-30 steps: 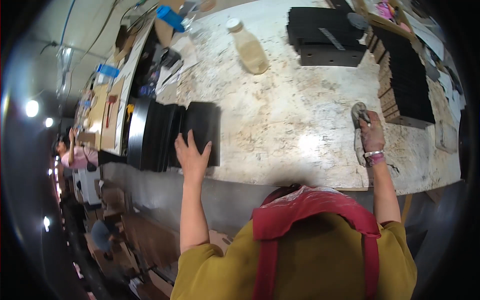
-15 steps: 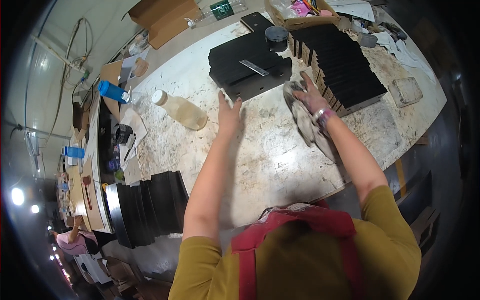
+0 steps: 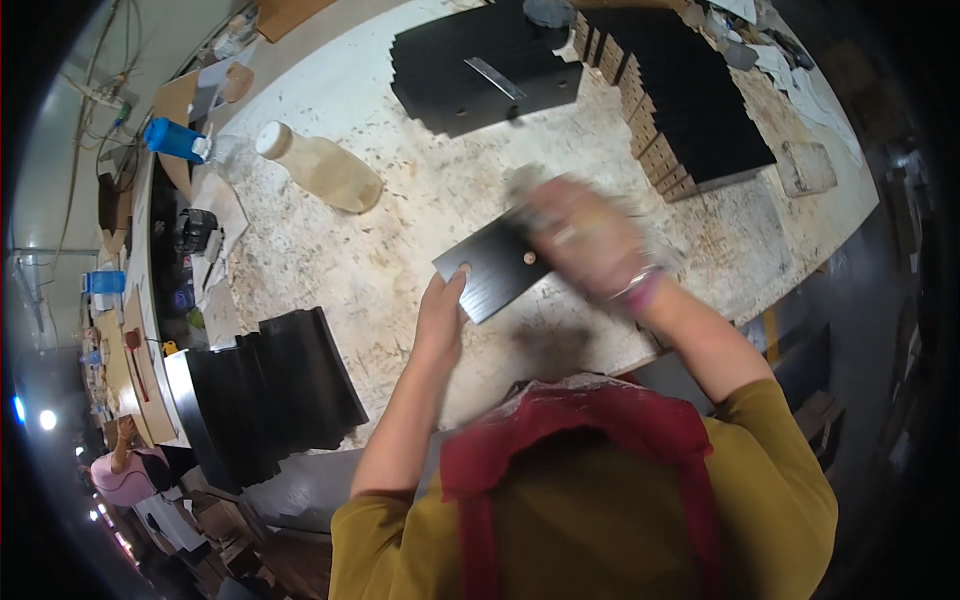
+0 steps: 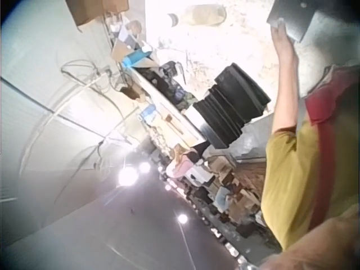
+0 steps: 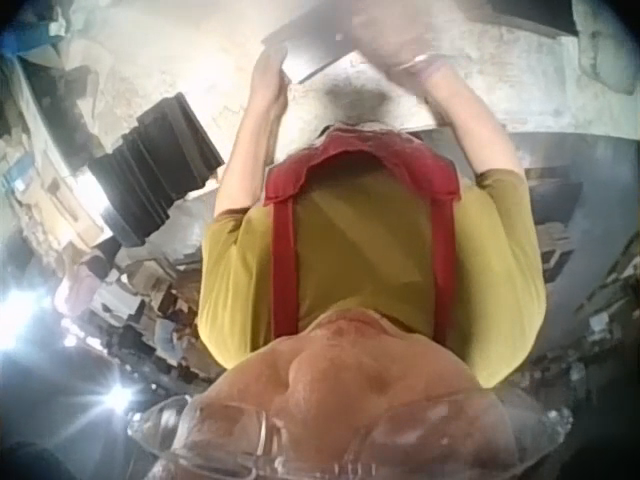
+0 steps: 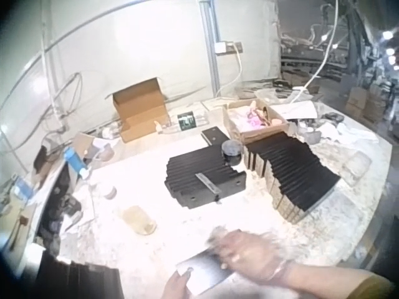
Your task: The person wipes individual black wooden blocks with a cloth, applying a liquid from a bottle to the cloth between wipes and then placing the cleaned blocks onto a stack.
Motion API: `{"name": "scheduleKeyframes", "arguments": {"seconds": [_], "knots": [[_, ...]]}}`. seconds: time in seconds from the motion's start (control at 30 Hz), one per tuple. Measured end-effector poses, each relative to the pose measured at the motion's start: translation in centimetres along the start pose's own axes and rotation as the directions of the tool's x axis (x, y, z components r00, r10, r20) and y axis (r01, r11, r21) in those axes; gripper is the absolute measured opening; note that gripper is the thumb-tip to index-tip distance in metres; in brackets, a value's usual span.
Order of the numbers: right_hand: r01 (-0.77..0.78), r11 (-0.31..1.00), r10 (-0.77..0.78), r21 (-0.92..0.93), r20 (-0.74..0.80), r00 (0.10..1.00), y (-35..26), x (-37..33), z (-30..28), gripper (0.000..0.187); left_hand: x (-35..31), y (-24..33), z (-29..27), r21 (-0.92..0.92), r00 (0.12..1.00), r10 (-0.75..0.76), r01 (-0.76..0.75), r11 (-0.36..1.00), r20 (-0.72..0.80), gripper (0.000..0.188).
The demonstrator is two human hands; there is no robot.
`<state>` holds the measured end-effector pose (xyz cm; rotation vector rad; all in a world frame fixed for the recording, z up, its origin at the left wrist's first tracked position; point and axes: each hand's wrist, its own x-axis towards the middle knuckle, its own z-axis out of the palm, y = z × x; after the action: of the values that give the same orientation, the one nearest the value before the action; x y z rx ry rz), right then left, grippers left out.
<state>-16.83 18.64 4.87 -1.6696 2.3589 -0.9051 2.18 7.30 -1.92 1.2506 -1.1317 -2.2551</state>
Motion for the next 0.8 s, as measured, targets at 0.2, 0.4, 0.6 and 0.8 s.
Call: {"name": "scheduleKeyframes", "arguments": {"seconds": [0.2,0.4,0.6,0.8], "knots": [[-0.161,0.957,0.199,-0.241,0.143,0.969,1.5,-0.4,4.7,0.020,-3.9,-1.5,-1.3,-0.036,0.991,-0.132,0.133,0.991,0.026,0.021],[-0.136,0.990,0.137,0.035,-0.006,0.991,5.1,-0.7,1.0,0.024,-3.1,-1.9,-1.4,-0.204,0.985,-0.062,0.095,0.974,0.163,0.022],[-0.326,0.936,0.325,-0.129,-0.035,0.945,6.3,-2.3,4.2,0.027,-2.4,-3.6,-2.7,-0.217,0.969,-0.013,0.069,0.974,0.248,0.027],[0.317,0.948,-0.312,-0.007,0.146,0.939,-4.5,-3.3,6.3,0.020,-1.6,-3.8,-3.7,-0.264,0.960,-0.061,0.136,0.955,0.274,0.034]]}}
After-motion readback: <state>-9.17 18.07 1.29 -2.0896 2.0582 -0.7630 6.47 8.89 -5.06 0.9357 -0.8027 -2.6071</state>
